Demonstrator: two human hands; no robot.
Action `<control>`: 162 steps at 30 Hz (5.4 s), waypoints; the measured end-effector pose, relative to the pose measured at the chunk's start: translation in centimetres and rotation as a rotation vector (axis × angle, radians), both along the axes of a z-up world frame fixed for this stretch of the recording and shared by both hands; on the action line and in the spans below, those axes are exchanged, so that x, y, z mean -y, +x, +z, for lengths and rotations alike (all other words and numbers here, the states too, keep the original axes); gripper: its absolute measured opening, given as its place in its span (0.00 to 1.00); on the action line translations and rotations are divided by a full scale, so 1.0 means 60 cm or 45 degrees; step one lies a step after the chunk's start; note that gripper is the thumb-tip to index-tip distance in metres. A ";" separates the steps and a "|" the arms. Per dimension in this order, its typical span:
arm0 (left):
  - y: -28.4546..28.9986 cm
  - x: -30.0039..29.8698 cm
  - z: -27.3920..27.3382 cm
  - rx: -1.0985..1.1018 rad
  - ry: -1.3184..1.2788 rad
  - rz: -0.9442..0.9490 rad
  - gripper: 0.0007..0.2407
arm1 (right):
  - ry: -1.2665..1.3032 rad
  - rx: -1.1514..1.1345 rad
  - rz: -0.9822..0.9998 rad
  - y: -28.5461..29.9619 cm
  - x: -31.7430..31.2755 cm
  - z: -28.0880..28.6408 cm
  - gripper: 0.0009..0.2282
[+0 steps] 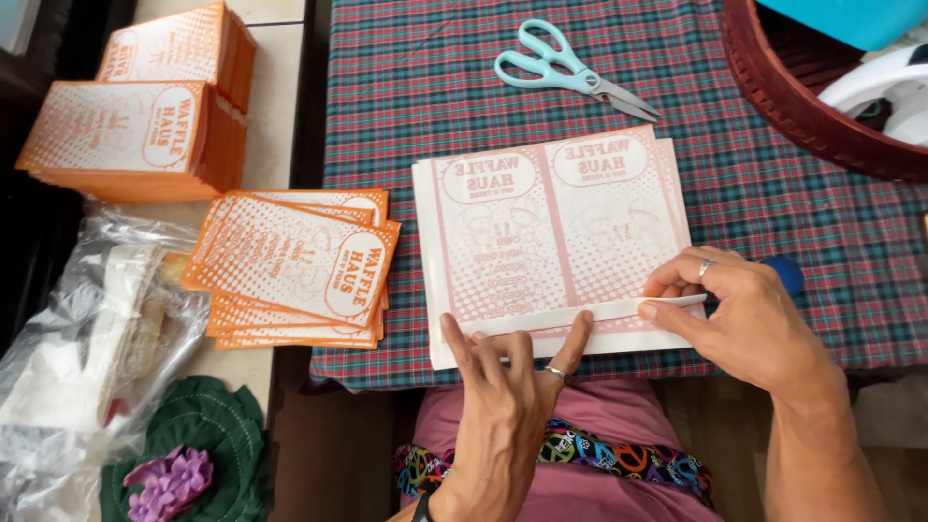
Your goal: Folding the bottom of paper bags and applying a circular seal using a hand tool.
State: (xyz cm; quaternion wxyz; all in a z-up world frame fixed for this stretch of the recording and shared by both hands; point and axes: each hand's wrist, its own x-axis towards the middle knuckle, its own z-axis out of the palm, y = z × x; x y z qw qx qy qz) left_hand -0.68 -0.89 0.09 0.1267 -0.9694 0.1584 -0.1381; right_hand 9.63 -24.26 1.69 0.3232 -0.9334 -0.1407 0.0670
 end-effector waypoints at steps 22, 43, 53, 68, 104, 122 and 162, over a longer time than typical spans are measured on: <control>0.004 -0.006 -0.004 0.028 -0.009 -0.043 0.33 | -0.040 0.286 0.084 -0.011 0.003 0.000 0.07; 0.019 -0.018 -0.011 0.146 -0.002 -0.155 0.35 | 0.155 0.003 -0.109 -0.020 0.004 -0.004 0.06; 0.018 -0.019 -0.026 0.182 -0.023 -0.148 0.35 | 0.156 0.151 -0.301 -0.036 0.009 -0.004 0.08; 0.022 -0.020 -0.040 0.234 -0.010 -0.145 0.38 | -0.044 0.424 -0.448 -0.028 0.064 -0.047 0.06; 0.014 -0.014 -0.011 0.058 -0.023 -0.085 0.37 | 0.035 0.714 0.075 -0.043 0.014 0.004 0.11; 0.012 -0.014 -0.012 0.055 -0.110 -0.096 0.32 | 0.117 0.791 0.068 -0.072 -0.057 0.006 0.11; 0.012 -0.015 -0.040 0.168 -0.089 -0.099 0.34 | 0.150 0.705 0.098 -0.072 -0.054 -0.002 0.14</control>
